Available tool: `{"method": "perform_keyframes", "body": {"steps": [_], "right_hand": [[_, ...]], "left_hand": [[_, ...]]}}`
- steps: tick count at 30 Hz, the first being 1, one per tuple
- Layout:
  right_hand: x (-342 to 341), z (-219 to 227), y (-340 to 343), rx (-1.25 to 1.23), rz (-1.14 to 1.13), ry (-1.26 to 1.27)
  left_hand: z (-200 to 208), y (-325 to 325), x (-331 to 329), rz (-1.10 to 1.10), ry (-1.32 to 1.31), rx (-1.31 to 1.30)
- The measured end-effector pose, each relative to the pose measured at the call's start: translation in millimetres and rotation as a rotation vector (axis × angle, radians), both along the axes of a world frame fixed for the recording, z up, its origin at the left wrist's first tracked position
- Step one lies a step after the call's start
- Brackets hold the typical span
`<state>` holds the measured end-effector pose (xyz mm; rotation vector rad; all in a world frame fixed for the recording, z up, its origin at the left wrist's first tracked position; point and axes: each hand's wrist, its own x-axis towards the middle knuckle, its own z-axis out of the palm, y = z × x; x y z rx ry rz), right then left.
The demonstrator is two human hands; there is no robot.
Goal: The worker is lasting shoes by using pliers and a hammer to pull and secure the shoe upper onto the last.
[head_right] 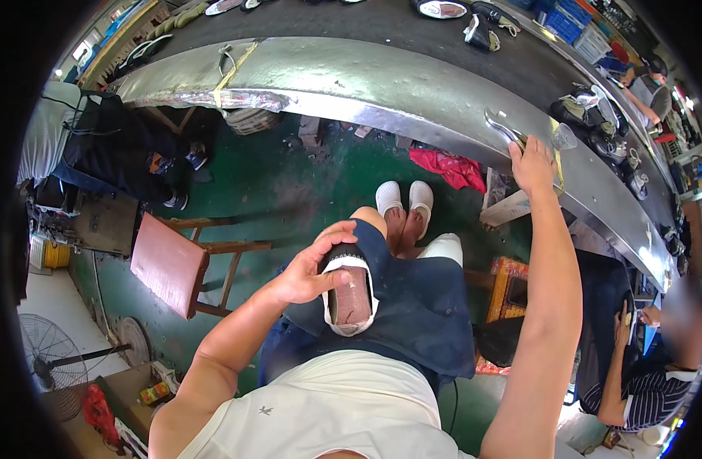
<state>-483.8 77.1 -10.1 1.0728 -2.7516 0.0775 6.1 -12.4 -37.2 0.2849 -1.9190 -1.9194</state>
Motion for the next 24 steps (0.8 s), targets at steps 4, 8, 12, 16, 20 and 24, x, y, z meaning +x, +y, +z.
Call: {"method": "perform_keyframes", "body": {"steps": [4, 8, 12, 16, 20, 24], "right_hand": [[31, 16, 16, 0.105, 0.109, 0.03], [83, 33, 54, -0.299, 0.164, -0.729], [215, 25, 120, -0.244, 0.2, -1.489], [294, -1, 141, -0.17, 0.229, -1.858], [300, -26, 122, -0.187, 0.361, -1.879], [292, -20, 101, -0.143, 0.359, -1.897]], "left_hand": [[1, 2, 2, 0.053, -0.076, -0.197], [-29, -2, 5, 0.113, -0.051, -0.204], [-35, -5, 3, 0.091, -0.112, -0.175], [-42, -11, -1, 0.019, -0.191, -0.104], [-41, -9, -7, 0.009, -0.187, -0.098], [-36, -14, -5, 0.041, -0.244, -0.324]]}}
